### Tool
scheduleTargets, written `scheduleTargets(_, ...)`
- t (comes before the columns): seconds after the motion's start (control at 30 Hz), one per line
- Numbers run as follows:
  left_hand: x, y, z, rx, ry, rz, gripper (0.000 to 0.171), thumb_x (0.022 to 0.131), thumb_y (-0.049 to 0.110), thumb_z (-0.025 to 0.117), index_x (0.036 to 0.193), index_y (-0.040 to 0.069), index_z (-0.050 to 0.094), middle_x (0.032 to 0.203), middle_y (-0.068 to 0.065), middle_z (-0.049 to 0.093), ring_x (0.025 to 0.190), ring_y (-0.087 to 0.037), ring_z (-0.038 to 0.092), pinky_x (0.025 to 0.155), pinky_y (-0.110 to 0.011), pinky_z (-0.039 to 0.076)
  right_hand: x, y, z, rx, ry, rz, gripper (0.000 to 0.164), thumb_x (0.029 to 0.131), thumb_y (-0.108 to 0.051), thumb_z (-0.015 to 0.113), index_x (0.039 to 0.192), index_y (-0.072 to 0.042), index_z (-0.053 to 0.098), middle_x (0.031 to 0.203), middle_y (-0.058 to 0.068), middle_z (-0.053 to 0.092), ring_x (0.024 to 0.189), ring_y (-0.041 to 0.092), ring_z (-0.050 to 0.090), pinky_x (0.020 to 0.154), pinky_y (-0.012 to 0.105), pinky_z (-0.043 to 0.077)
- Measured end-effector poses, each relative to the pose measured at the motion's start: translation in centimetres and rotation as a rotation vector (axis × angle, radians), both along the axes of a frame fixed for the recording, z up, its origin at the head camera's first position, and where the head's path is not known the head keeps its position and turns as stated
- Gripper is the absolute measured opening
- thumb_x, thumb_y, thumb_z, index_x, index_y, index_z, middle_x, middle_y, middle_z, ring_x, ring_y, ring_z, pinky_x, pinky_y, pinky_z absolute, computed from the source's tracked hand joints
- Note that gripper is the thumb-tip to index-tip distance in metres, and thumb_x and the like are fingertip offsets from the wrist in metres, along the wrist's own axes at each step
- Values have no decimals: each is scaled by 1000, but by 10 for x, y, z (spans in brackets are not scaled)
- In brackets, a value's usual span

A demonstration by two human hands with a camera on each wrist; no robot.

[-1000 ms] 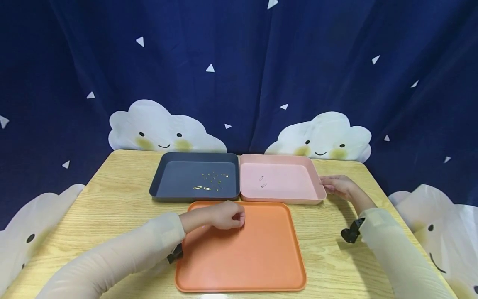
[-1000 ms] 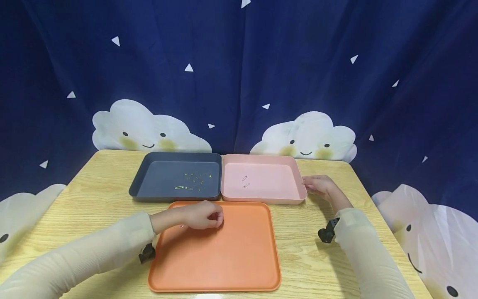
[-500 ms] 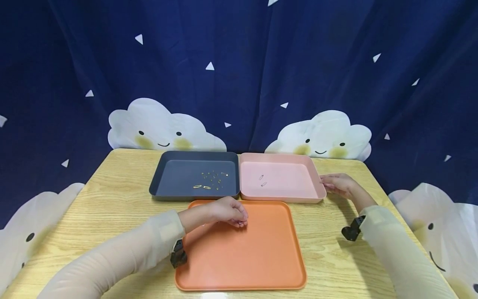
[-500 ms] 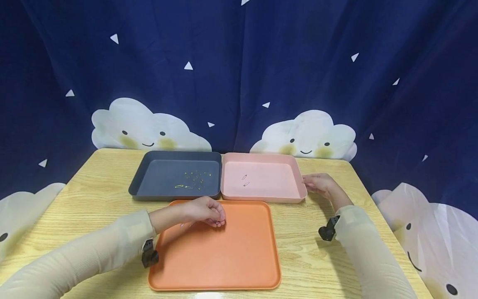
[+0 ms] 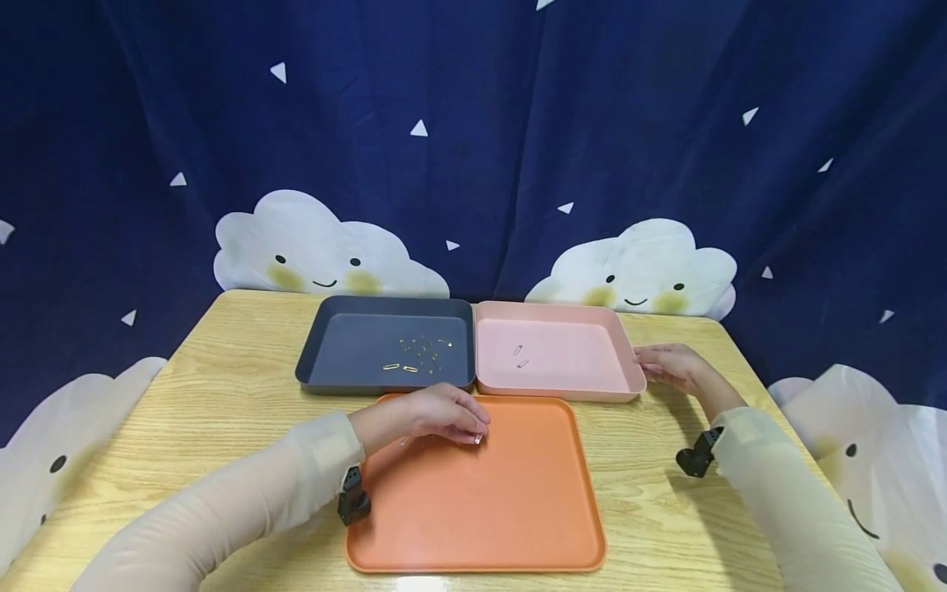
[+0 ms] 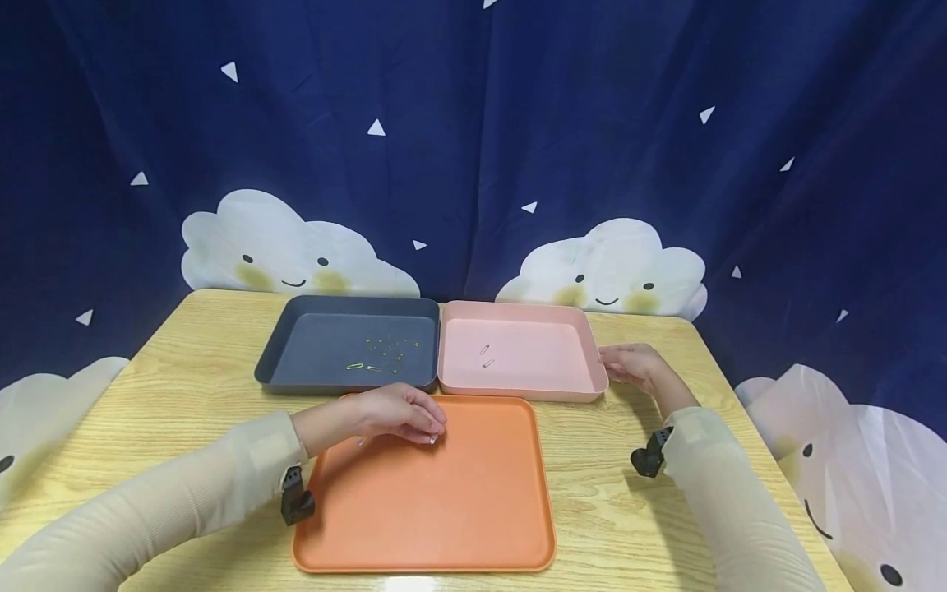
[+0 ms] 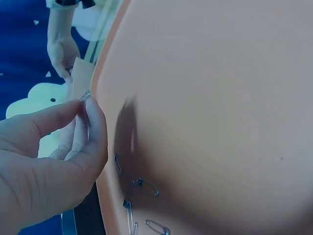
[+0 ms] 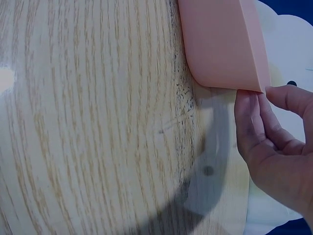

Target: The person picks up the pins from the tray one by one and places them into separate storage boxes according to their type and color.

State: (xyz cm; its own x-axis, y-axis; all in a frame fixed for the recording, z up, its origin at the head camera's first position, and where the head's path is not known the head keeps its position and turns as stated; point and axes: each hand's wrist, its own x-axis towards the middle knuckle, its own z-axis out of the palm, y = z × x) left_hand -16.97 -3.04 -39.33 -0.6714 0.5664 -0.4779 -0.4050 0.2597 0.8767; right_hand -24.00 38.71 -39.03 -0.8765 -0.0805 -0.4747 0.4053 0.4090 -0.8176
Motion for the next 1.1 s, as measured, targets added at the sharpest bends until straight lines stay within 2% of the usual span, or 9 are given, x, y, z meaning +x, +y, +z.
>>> scheduleTargets(0.27, -3, 2, 3, -3, -41, 13, 26, 88, -6, 59, 113, -14, 60, 79, -5, 66, 70, -11, 65, 78, -30, 61, 0, 0, -3, -25, 2, -12, 63, 97, -16, 54, 144, 15, 26, 88, -16, 64, 84, -7, 62, 81, 14, 55)
scheduleTargets(0.57, -15, 10, 20, 7, 15, 18, 27, 89, -7, 58, 115, -15, 58, 83, -6, 66, 71, -12, 64, 86, -36, 59, 1, 1, -3, -10, 6, -3, 64, 97, -20, 56, 144, 13, 28, 93, -14, 66, 84, -7, 62, 82, 15, 56)
scheduleTargets(0.8, -36, 19, 39, -44, 96, 19, 30, 88, -6, 60, 116, -16, 58, 79, -6, 64, 67, -10, 63, 94, -42, 55, 0, 1, -1, -6, 11, 9, 64, 98, -21, 54, 144, 14, 27, 94, -13, 65, 85, -7, 62, 83, 15, 56)
scheduleTargets(0.93, -52, 26, 44, -83, 130, 38, 28, 87, -5, 62, 114, -14, 61, 76, -5, 64, 66, -11, 63, 95, -44, 53, 0, 1, -1, -16, 5, 11, 63, 99, -19, 53, 144, 14, 26, 92, -14, 64, 86, -7, 62, 84, 15, 55)
scheduleTargets(1.1, -74, 37, 53, -162, 165, 63, 25, 87, -5, 63, 112, -11, 64, 74, -3, 63, 66, -10, 61, 97, -42, 54, 0, 1, 2, 5, 7, 26, 62, 99, -21, 51, 144, 14, 26, 99, -11, 64, 86, -8, 62, 85, 14, 54)
